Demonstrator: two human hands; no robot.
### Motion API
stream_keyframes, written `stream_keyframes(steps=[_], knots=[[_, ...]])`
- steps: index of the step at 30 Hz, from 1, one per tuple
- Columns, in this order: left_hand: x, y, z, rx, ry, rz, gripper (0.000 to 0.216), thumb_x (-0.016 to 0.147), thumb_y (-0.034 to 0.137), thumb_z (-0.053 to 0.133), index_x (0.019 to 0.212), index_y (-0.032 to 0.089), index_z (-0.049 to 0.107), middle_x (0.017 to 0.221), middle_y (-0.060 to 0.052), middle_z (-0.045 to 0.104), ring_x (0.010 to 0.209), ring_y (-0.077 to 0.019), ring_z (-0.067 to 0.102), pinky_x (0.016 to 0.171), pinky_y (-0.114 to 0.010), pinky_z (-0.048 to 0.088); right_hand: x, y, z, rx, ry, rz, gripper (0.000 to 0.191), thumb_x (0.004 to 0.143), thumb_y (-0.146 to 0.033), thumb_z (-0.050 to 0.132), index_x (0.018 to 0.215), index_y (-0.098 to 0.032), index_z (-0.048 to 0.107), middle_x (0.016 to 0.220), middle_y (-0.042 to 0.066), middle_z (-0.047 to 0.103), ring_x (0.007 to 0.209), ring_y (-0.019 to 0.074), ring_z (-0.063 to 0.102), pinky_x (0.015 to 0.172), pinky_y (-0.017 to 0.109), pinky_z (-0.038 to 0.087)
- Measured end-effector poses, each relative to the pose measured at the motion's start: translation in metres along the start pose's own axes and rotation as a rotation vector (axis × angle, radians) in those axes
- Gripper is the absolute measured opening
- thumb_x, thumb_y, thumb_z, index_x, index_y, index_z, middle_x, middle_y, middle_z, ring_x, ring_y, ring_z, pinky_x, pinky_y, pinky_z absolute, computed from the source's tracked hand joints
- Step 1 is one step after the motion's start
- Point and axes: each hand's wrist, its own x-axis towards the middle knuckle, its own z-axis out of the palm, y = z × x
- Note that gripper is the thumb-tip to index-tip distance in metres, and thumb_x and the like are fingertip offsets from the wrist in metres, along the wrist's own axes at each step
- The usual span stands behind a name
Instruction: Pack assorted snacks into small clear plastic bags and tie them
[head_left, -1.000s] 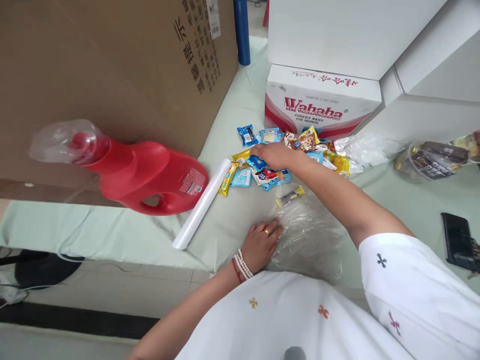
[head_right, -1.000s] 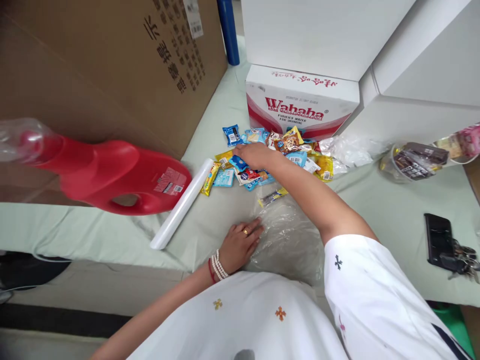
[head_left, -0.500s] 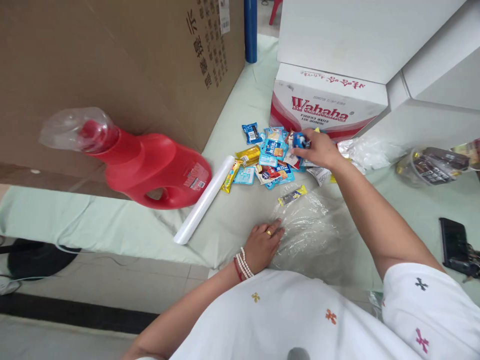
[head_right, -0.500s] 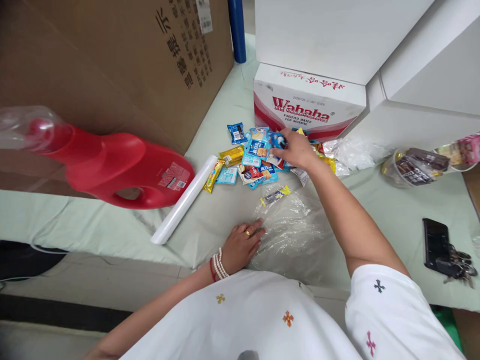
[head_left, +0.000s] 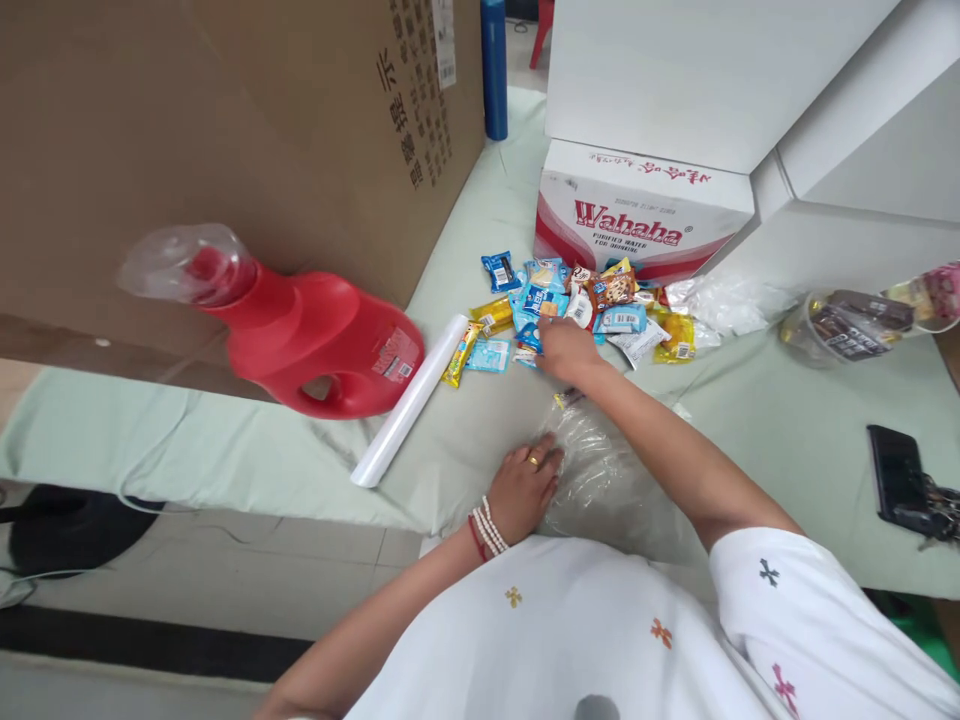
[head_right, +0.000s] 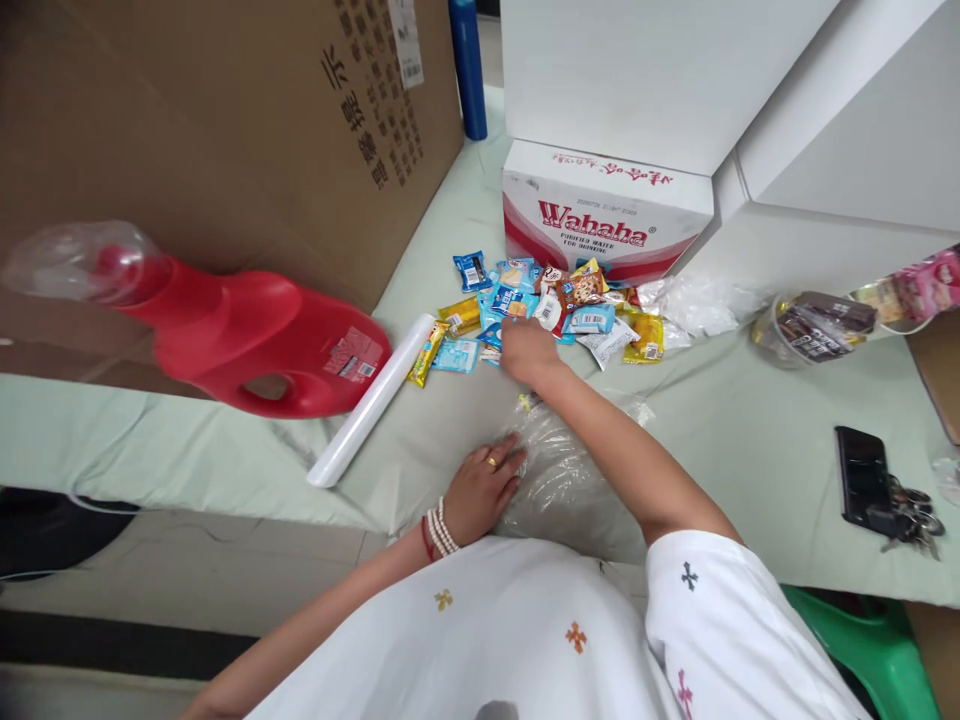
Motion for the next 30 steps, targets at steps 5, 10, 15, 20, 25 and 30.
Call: stream_keyframes(steps=[5,10,15,20,25,30], knots=[[0.001,0.0,-0.005,0.016,-0.002,-0.048,0.049,0.095,0.03,0.063,0.142,0.017,0.056,0.16,-0.018,0.043,0.115,-0.0292,0.063,0.094,-0.044,0.054,-0.071,0.062,-0.034,0.207,0.114,-0.097,0.055,0.086,-0.039,0.071,0.134,-0.015,0.057,0.122,0.013,0.068,0.109,0.0291,0.064,0.091,0.036,0.049],[0.007,0.01,-0.014,0.102,-0.049,-0.12,0.053,0.096,0.04,0.06,0.145,0.02,0.054,0.16,-0.017,0.044,0.11,-0.0309,0.066,0.08,-0.041,0.057,-0.147,0.076,-0.018,0.226,-0.081,-0.289,0.049,0.083,-0.031,0.075,0.129,-0.021,0.06,0.117,0.01,0.068,0.107,0.027,0.064,0.089,0.034,0.05],[-0.003,0.004,-0.023,0.116,-0.035,-0.175,0.053,0.101,0.042,0.049,0.15,0.021,0.047,0.165,-0.016,0.037,0.11,-0.0285,0.069,0.076,-0.036,0.058,-0.173,0.061,0.041,0.066,-0.132,-0.233,0.049,0.084,-0.032,0.077,0.127,-0.018,0.058,0.138,0.016,0.057,0.116,0.0295,0.062,0.086,0.035,0.051],[-0.032,-0.022,-0.047,0.063,-0.055,0.057,0.056,0.098,0.043,0.051,0.15,0.024,0.047,0.167,-0.015,0.033,0.124,-0.0303,0.062,0.093,-0.041,0.057,-0.19,0.119,0.037,0.243,0.037,0.07,0.051,0.089,-0.057,0.066,0.125,-0.022,0.056,0.114,0.01,0.069,0.094,0.0258,0.069,0.074,0.032,0.05],[-0.044,-0.036,-0.066,0.029,-0.207,0.378,0.061,0.083,0.02,0.061,0.142,0.033,0.058,0.164,-0.008,0.041,0.128,-0.0315,0.058,0.108,-0.052,0.046,-0.176,0.205,0.032,0.129,0.095,0.461,0.063,0.084,-0.056,0.069,0.131,-0.016,0.056,0.121,0.019,0.064,0.103,0.0334,0.067,0.08,0.039,0.052],[-0.03,-0.043,-0.059,-0.112,-0.166,0.428,0.03,0.093,0.019,0.053,0.113,0.03,0.073,0.124,-0.007,0.073,0.138,-0.0266,0.052,0.117,-0.051,0.038,-0.214,0.184,0.046,0.252,0.259,0.195,0.085,0.085,-0.054,0.07,0.156,-0.019,0.038,0.158,0.022,0.035,0.132,0.0353,0.054,0.104,0.048,0.049]])
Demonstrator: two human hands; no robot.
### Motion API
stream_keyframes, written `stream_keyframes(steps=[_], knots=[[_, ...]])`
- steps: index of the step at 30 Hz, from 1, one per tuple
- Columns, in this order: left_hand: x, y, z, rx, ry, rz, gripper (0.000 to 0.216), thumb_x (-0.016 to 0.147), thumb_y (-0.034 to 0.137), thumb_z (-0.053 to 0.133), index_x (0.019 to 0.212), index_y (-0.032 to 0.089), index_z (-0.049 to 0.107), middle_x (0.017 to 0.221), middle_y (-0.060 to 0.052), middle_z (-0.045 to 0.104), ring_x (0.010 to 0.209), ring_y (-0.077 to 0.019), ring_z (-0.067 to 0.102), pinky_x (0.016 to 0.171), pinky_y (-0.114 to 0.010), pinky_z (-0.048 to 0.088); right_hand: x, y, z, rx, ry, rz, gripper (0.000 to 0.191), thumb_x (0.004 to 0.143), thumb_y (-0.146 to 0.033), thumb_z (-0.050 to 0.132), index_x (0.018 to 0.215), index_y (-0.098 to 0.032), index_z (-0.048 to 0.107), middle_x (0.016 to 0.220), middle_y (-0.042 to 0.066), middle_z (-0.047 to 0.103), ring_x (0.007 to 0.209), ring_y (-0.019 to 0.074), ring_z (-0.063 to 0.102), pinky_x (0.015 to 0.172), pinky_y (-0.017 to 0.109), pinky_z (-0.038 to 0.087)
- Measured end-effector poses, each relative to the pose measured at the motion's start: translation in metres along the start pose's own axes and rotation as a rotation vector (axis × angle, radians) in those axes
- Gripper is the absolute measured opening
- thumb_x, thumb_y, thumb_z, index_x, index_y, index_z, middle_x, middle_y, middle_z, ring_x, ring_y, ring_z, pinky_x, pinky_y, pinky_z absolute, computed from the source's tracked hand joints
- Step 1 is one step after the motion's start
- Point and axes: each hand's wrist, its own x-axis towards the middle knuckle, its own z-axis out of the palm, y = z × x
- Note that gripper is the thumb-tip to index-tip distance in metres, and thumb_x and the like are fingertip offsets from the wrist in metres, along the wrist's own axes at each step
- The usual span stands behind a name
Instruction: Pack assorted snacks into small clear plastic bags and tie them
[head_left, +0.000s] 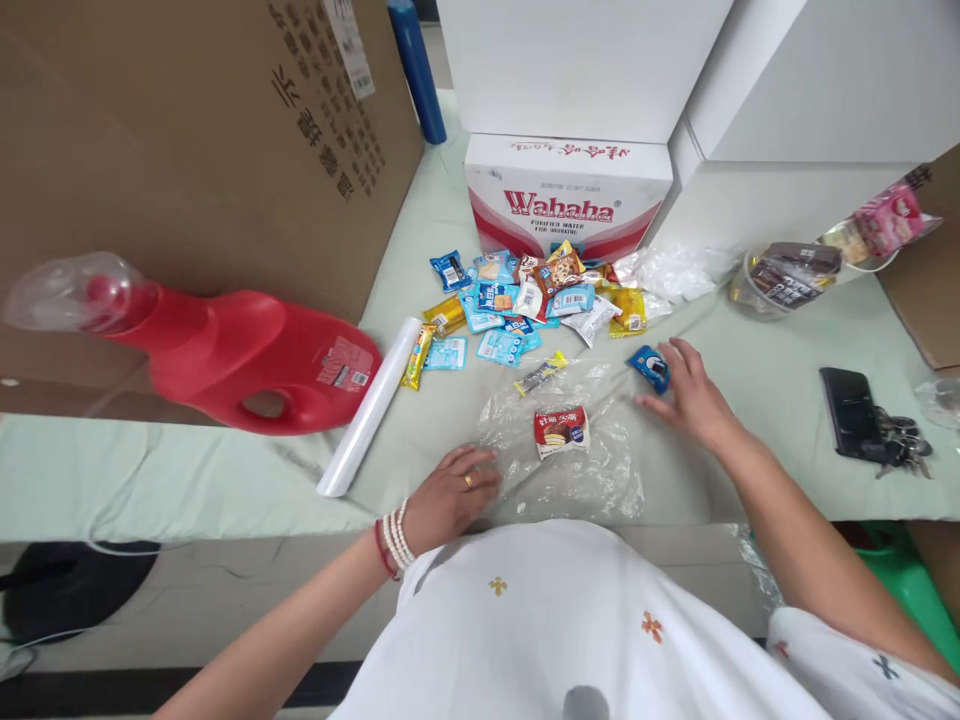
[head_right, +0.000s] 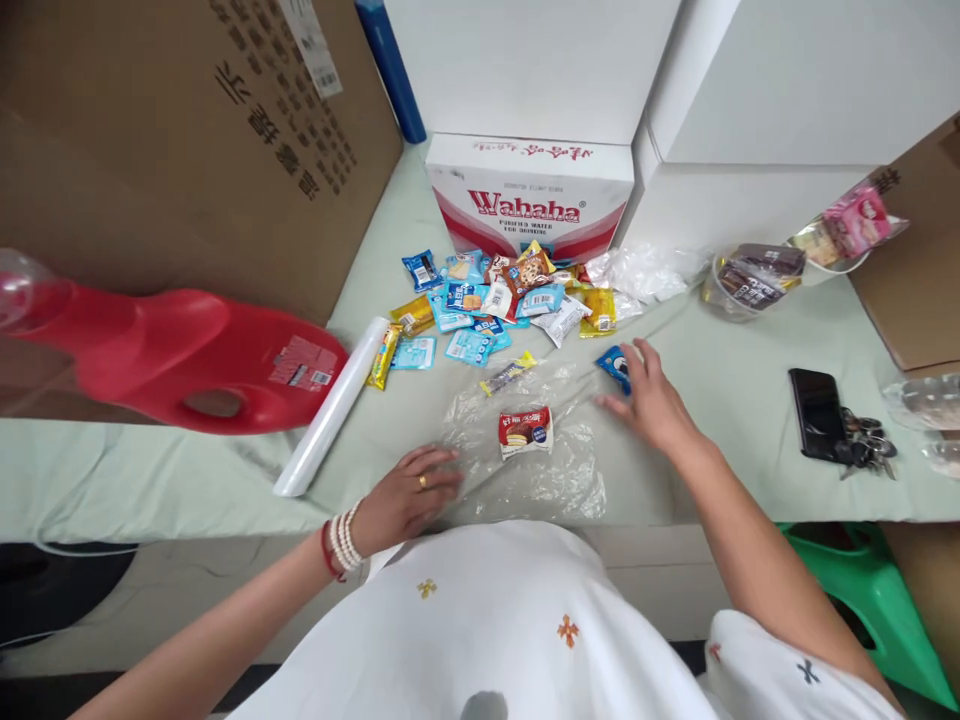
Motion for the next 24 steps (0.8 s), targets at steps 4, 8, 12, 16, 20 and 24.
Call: stream_keyframes(steps=[4,8,12,16,20,24], knots=[[0.014,-0.008,0.0,-0.143,0.097,-0.127,0.028,0.102,0.023,0.041,0.107,0.021,0.069,0.102,-0.009,0.074,0.099,-0.0197,0.068,0.092,-0.035,0.054,-0.081,-0.043,0.024,0.128,-0.284,-0.447,0.052,0.092,-0.052,0.064,0.14,-0.031,0.059,0.143,0.013,0.057,0.133,0.0328,0.051,0.111,0.054,0.041],[0.042,-0.022,-0.006,-0.175,0.207,-0.315,0.031,0.104,0.031,0.041,0.1,0.02,0.069,0.088,-0.006,0.071,0.084,-0.0181,0.066,0.081,-0.031,0.054,-0.092,-0.05,0.039,0.251,-0.391,-0.402,0.036,0.105,-0.037,0.038,0.104,-0.025,0.072,0.105,0.01,0.072,0.101,0.0251,0.063,0.096,0.046,0.048],[0.081,-0.049,-0.01,-0.068,0.285,-0.482,0.027,0.098,0.034,0.05,0.094,0.019,0.072,0.088,-0.007,0.068,0.089,-0.0224,0.062,0.09,-0.039,0.051,-0.033,-0.023,0.019,0.354,-0.372,-0.128,0.032,0.102,-0.043,0.043,0.101,-0.023,0.068,0.088,0.006,0.07,0.079,0.02,0.063,0.074,0.032,0.05],[0.1,-0.061,-0.012,0.167,0.351,-0.645,0.032,0.085,0.033,0.066,0.11,0.016,0.072,0.105,-0.014,0.064,0.102,-0.0311,0.056,0.097,-0.049,0.047,0.027,-0.019,-0.01,-0.109,-0.428,0.045,0.015,0.092,-0.031,0.057,0.096,-0.022,0.069,0.087,0.008,0.07,0.077,0.0233,0.063,0.067,0.031,0.045],[0.086,-0.033,-0.016,0.329,0.64,-0.683,0.03,0.092,0.026,0.055,0.116,0.016,0.07,0.112,-0.016,0.059,0.109,-0.0322,0.052,0.098,-0.05,0.043,0.067,-0.058,-0.009,-0.243,-0.195,-0.116,0.033,0.098,-0.036,0.051,0.123,-0.021,0.066,0.114,0.015,0.07,0.109,0.0307,0.061,0.081,0.036,0.048],[0.082,0.013,-0.002,0.335,0.391,-0.335,0.035,0.098,0.023,0.048,0.126,0.024,0.068,0.101,-0.012,0.065,0.094,-0.0261,0.057,0.087,-0.044,0.043,0.097,-0.1,0.018,-0.227,-0.293,-0.14,0.057,0.092,-0.038,0.064,0.141,-0.012,0.055,0.126,0.021,0.067,0.118,0.0349,0.058,0.091,0.039,0.047]])
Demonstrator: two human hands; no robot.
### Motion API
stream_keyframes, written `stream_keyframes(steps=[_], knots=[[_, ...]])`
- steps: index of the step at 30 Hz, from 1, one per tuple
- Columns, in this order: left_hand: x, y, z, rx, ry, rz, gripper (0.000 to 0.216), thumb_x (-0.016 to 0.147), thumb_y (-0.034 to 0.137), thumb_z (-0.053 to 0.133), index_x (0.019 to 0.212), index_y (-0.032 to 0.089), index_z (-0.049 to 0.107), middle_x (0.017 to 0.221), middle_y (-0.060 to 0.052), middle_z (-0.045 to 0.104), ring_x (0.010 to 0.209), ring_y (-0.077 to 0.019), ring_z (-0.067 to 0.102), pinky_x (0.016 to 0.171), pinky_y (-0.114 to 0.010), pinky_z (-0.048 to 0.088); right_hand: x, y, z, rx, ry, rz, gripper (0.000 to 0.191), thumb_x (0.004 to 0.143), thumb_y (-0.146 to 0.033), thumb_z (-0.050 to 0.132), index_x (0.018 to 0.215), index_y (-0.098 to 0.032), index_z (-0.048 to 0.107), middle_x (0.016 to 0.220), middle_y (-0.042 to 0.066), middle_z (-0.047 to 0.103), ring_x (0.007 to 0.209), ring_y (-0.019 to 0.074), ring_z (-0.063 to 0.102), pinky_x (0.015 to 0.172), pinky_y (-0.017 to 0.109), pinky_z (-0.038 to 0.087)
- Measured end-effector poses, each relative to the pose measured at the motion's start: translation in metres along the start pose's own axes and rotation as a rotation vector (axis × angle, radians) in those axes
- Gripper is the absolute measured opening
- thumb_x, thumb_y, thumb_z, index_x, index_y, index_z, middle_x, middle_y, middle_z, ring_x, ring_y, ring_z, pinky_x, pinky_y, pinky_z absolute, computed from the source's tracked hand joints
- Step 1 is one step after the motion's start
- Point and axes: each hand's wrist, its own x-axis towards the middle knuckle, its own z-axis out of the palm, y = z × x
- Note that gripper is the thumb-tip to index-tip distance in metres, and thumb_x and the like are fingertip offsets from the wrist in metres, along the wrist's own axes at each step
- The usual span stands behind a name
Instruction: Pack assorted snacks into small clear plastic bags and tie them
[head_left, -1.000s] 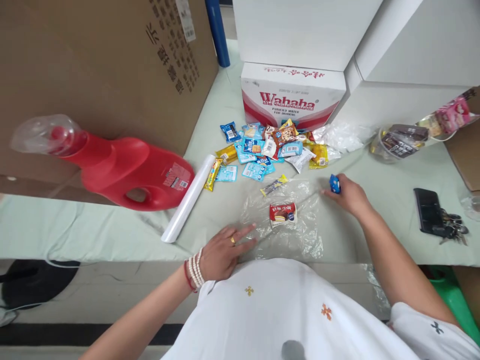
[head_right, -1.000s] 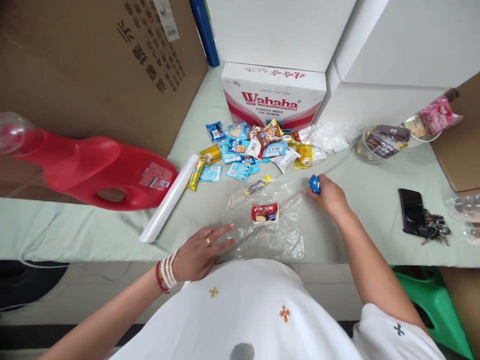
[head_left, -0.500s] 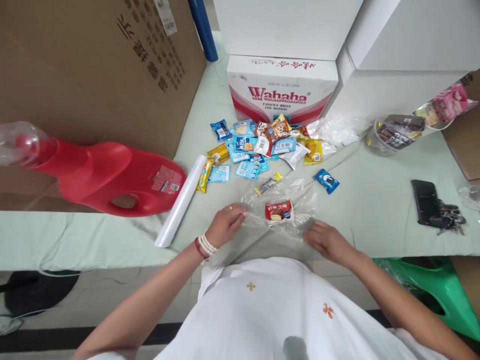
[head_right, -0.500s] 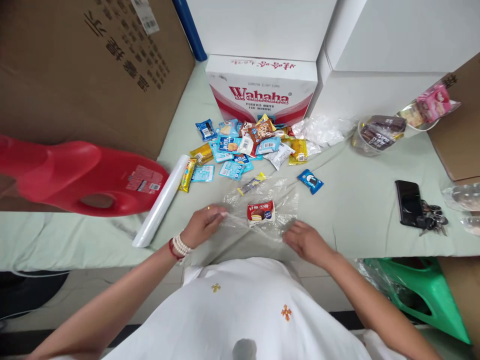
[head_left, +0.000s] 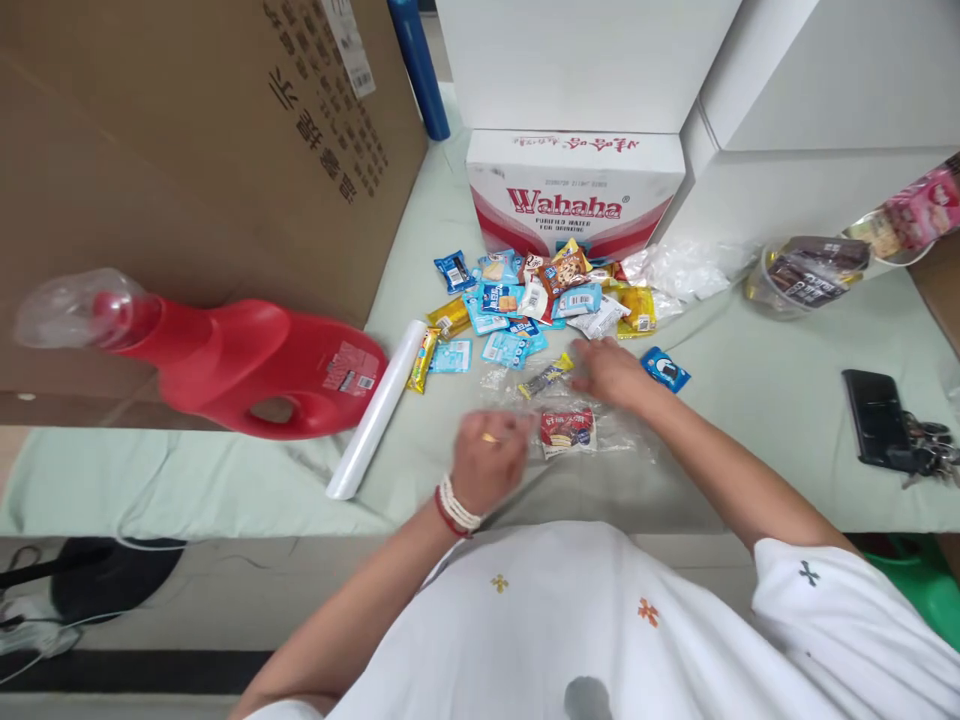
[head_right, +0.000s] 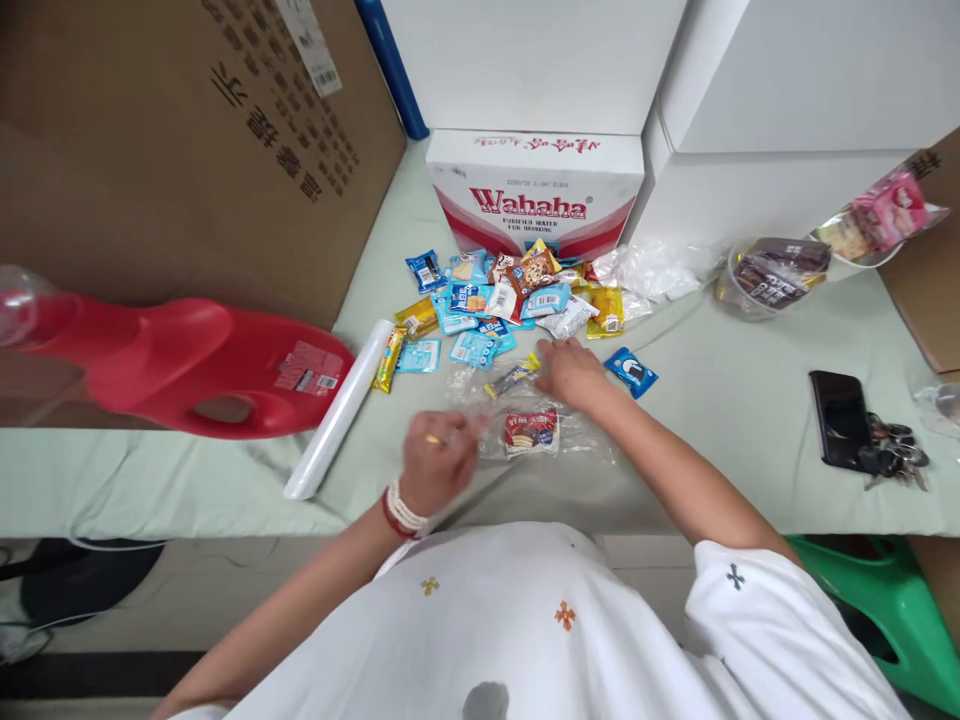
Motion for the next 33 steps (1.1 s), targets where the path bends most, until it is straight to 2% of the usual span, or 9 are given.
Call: stream_keyframes(steps=[5,9,12,18,23,25,28,30,33], knots=[[0.005,0.031,0.028,0.029,-0.49,0.078,0.045,0.102,0.025,0.043,0.146,0.029,0.054,0.087,-0.008,0.071,0.083,-0.0234,0.064,0.075,-0.037,0.045,-0.003,-0.015,0.01,0.071,-0.094,-0.075,0.031,0.096,-0.017,0.051,0.119,-0.018,0.071,0.106,0.012,0.074,0.099,0.0242,0.067,0.085,0.03,0.045],[0.007,0.031,0.04,0.045,-0.571,-0.005,0.04,0.103,0.026,0.044,0.139,0.028,0.061,0.083,-0.008,0.073,0.078,-0.0226,0.068,0.071,-0.032,0.045,-0.054,-0.014,0.034,0.113,0.018,-0.506,0.032,0.103,-0.02,0.043,0.115,-0.018,0.073,0.097,0.011,0.07,0.096,0.0225,0.061,0.086,0.031,0.044],[-0.002,0.026,0.04,-0.017,-0.538,-0.029,0.035,0.102,0.026,0.043,0.124,0.025,0.071,0.083,-0.009,0.073,0.078,-0.0228,0.069,0.069,-0.031,0.046,-0.085,-0.013,0.066,0.047,0.053,-0.624,0.034,0.104,-0.016,0.039,0.113,-0.018,0.071,0.095,0.011,0.067,0.097,0.0224,0.057,0.087,0.033,0.045],[-0.037,-0.003,0.017,-0.603,-0.312,-0.042,0.03,0.095,0.028,0.048,0.105,0.022,0.075,0.073,-0.004,0.07,0.063,-0.0158,0.062,0.064,-0.027,0.046,-0.087,-0.011,0.098,-0.003,0.118,-0.543,0.025,0.103,-0.016,0.046,0.105,-0.019,0.071,0.089,0.008,0.062,0.096,0.0223,0.053,0.075,0.03,0.042],[-0.013,-0.026,-0.003,-0.541,0.38,-0.724,0.041,0.103,0.044,0.035,0.11,0.019,0.067,0.093,-0.008,0.067,0.085,-0.0198,0.062,0.078,-0.031,0.049,-0.08,-0.011,0.096,0.054,0.133,-0.578,0.025,0.102,-0.013,0.047,0.108,-0.018,0.071,0.087,0.008,0.06,0.093,0.0221,0.052,0.078,0.031,0.042],[0.004,-0.027,-0.007,-0.407,0.173,-0.725,0.043,0.093,0.049,0.055,0.121,0.017,0.064,0.109,-0.012,0.068,0.1,-0.0249,0.063,0.088,-0.036,0.049,-0.08,-0.009,0.097,0.078,0.138,-0.592,0.026,0.101,-0.012,0.046,0.109,-0.018,0.071,0.087,0.008,0.059,0.091,0.022,0.052,0.08,0.031,0.043],[0.012,-0.019,-0.015,-0.362,-0.318,-0.57,0.039,0.078,0.038,0.073,0.112,0.019,0.069,0.093,-0.008,0.07,0.088,-0.0252,0.065,0.08,-0.034,0.049,-0.079,-0.007,0.099,0.119,0.153,-0.596,0.03,0.102,-0.012,0.043,0.107,-0.017,0.072,0.084,0.008,0.058,0.088,0.0216,0.053,0.08,0.032,0.044],[0.009,-0.009,-0.019,-0.476,-0.409,-0.552,0.017,0.081,0.031,0.068,0.092,0.018,0.07,0.074,-0.003,0.065,0.073,-0.0202,0.063,0.07,-0.03,0.048,-0.077,-0.007,0.102,0.158,0.162,-0.605,0.032,0.103,-0.013,0.041,0.106,-0.017,0.073,0.083,0.008,0.058,0.087,0.0214,0.053,0.08,0.032,0.045],[0.013,0.012,-0.016,-0.866,-0.357,-0.639,0.022,0.089,0.036,0.06,0.087,0.016,0.068,0.068,-0.001,0.064,0.061,-0.0153,0.059,0.057,-0.025,0.044,-0.074,-0.009,0.105,0.249,0.184,-0.62,0.034,0.103,-0.015,0.041,0.105,-0.018,0.075,0.082,0.008,0.06,0.091,0.0225,0.055,0.086,0.035,0.048]])
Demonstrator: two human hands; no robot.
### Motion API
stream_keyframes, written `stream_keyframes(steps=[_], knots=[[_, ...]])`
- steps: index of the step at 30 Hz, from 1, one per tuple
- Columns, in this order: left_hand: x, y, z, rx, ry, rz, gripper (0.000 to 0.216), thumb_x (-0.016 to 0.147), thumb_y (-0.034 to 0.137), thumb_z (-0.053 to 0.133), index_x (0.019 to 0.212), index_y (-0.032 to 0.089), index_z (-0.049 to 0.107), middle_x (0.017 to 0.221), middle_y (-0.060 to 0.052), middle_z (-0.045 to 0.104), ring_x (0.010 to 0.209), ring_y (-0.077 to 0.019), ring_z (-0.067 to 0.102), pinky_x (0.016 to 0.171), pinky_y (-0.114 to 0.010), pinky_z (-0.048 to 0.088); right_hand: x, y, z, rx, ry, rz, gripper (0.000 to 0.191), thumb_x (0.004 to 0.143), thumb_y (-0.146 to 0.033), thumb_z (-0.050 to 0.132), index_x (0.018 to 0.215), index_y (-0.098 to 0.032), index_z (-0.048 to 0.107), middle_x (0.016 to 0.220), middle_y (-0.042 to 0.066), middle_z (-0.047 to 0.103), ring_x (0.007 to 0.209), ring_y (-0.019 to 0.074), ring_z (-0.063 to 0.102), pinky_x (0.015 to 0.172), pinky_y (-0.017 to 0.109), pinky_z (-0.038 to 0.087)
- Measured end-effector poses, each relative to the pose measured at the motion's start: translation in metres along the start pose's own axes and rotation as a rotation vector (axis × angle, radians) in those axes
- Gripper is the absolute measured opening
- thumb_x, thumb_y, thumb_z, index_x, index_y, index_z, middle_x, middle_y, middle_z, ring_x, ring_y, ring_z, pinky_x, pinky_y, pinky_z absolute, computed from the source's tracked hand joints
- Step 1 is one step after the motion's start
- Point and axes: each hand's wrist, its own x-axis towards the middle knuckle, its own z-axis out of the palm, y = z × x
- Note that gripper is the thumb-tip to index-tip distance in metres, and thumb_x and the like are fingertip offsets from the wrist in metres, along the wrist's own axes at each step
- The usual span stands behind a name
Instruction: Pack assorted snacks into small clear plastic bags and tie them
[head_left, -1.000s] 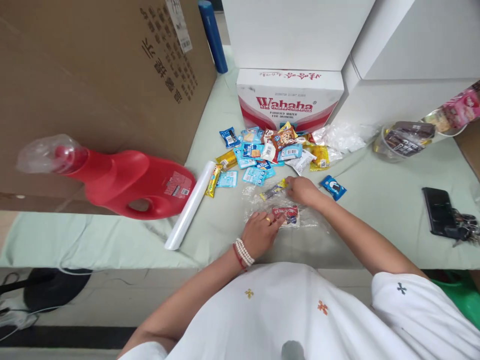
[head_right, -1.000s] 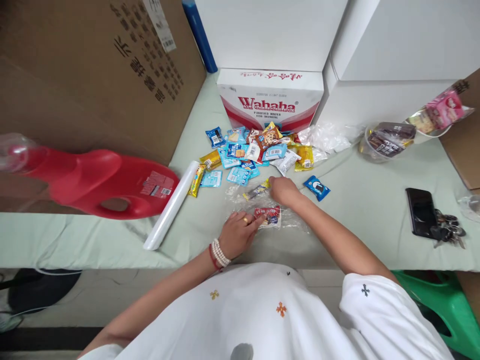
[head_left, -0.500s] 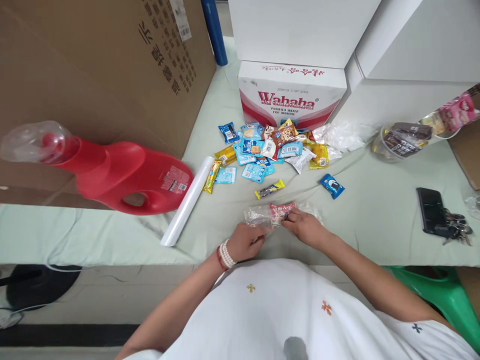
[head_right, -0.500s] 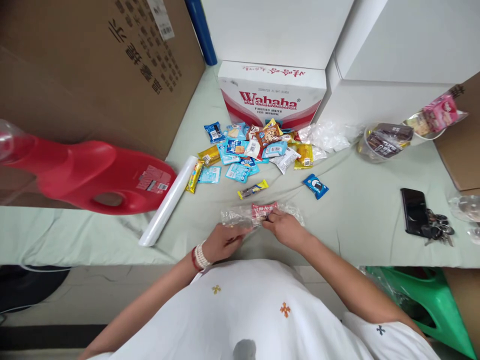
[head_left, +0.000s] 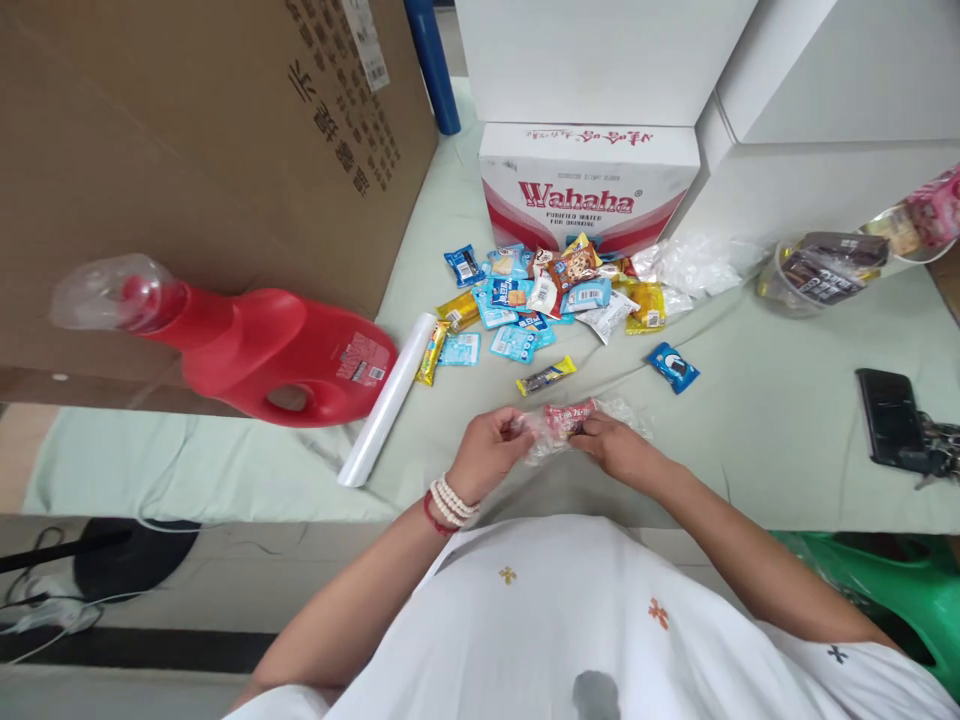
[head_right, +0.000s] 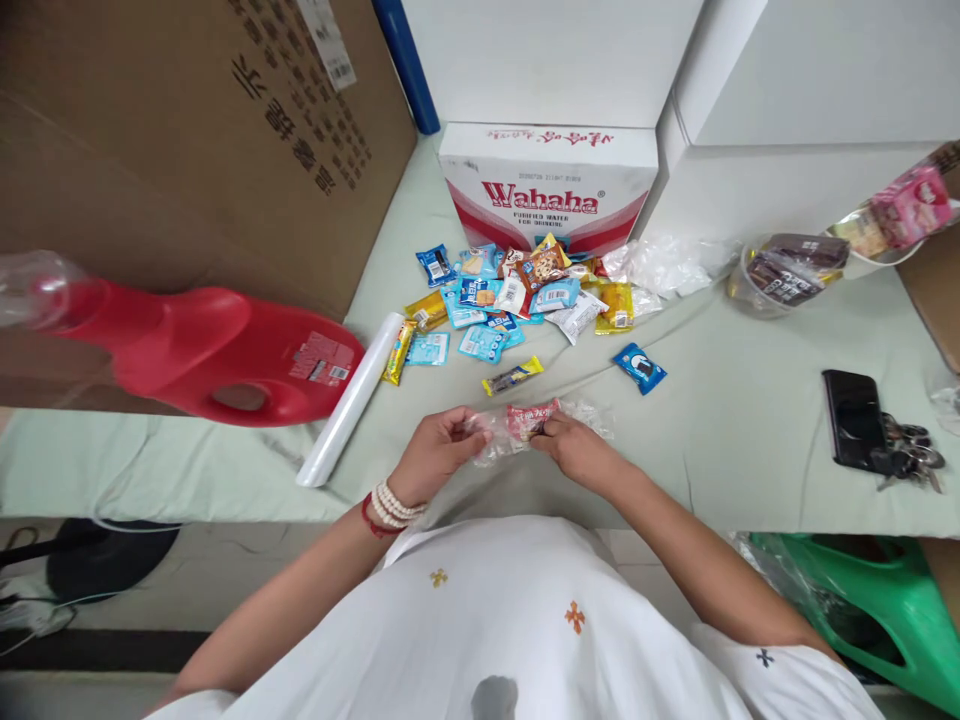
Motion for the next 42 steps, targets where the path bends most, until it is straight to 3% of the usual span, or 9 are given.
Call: stream_keyframes(steps=[3,10,15,20,25,30,34,37,42], knots=[[0.016,0.01,0.03,-0.141,-0.07,-0.009,0.028,0.094,0.027,0.05,0.104,0.013,0.072,0.074,-0.004,0.071,0.065,-0.0172,0.065,0.056,-0.026,0.049,-0.002,-0.004,-0.002,0.119,0.055,0.001,0.032,0.101,-0.013,0.044,0.104,-0.02,0.075,0.093,0.01,0.066,0.108,0.0256,0.056,0.098,0.042,0.046],[0.032,0.013,0.073,0.748,0.007,0.303,0.036,0.095,0.011,0.049,0.118,0.023,0.074,0.109,-0.012,0.072,0.111,-0.0258,0.061,0.092,-0.037,0.052,-0.042,-0.013,-0.037,0.544,0.142,0.391,0.026,0.101,-0.028,0.045,0.096,-0.02,0.07,0.086,0.005,0.066,0.08,0.0178,0.061,0.077,0.03,0.051],[0.022,0.012,0.077,0.921,0.113,0.326,0.031,0.099,0.02,0.049,0.115,0.03,0.073,0.116,-0.014,0.064,0.119,-0.0308,0.052,0.095,-0.046,0.047,-0.042,-0.007,-0.035,0.01,0.47,0.92,0.038,0.094,-0.053,0.059,0.109,-0.018,0.065,0.11,0.014,0.062,0.099,0.0282,0.057,0.084,0.039,0.049],[0.025,0.008,0.077,0.825,0.185,0.251,0.042,0.096,0.025,0.056,0.138,0.027,0.058,0.143,-0.017,0.049,0.128,-0.0348,0.048,0.1,-0.051,0.045,-0.027,-0.015,-0.041,-0.181,0.109,0.93,0.008,0.093,-0.025,0.059,0.097,-0.02,0.064,0.11,0.015,0.062,0.085,0.0256,0.057,0.066,0.032,0.039],[0.03,0.011,0.083,0.745,0.146,0.226,0.039,0.094,0.023,0.055,0.133,0.021,0.058,0.125,-0.018,0.057,0.116,-0.0328,0.053,0.089,-0.043,0.052,0.01,-0.039,-0.051,-0.098,0.115,0.71,0.016,0.1,-0.019,0.044,0.098,-0.022,0.06,0.088,0.006,0.063,0.077,0.0206,0.057,0.066,0.029,0.038],[0.042,0.007,0.069,0.425,0.08,0.132,0.032,0.079,0.011,0.063,0.111,0.012,0.064,0.112,-0.018,0.062,0.111,-0.0312,0.058,0.098,-0.047,0.051,0.028,-0.053,-0.034,0.023,0.112,0.416,0.026,0.099,-0.011,0.041,0.112,-0.017,0.062,0.109,0.012,0.065,0.101,0.0225,0.059,0.092,0.034,0.049],[0.047,0.001,0.036,-0.317,-0.14,-0.111,0.048,0.065,0.017,0.068,0.113,0.015,0.062,0.102,-0.011,0.067,0.098,-0.027,0.065,0.092,-0.05,0.055,0.008,-0.054,-0.023,0.08,0.158,0.19,0.039,0.099,-0.026,0.053,0.136,-0.014,0.055,0.136,0.019,0.055,0.128,0.03,0.049,0.111,0.05,0.044],[0.037,0.012,0.02,-0.789,-0.22,-0.207,0.037,0.068,0.022,0.062,0.105,0.018,0.063,0.103,-0.009,0.069,0.101,-0.026,0.067,0.091,-0.051,0.058,-0.002,-0.054,-0.011,0.028,0.236,0.25,0.053,0.097,-0.027,0.057,0.147,-0.012,0.048,0.144,0.022,0.05,0.134,0.034,0.044,0.111,0.056,0.045],[0.012,0.037,0.013,-0.841,-0.186,-0.145,0.037,0.072,0.025,0.072,0.107,0.019,0.063,0.113,-0.01,0.068,0.112,-0.0257,0.064,0.091,-0.043,0.058,-0.018,-0.029,-0.025,0.075,0.452,0.452,0.043,0.103,-0.015,0.039,0.142,-0.022,0.057,0.134,0.015,0.065,0.123,0.025,0.06,0.108,0.046,0.049]])
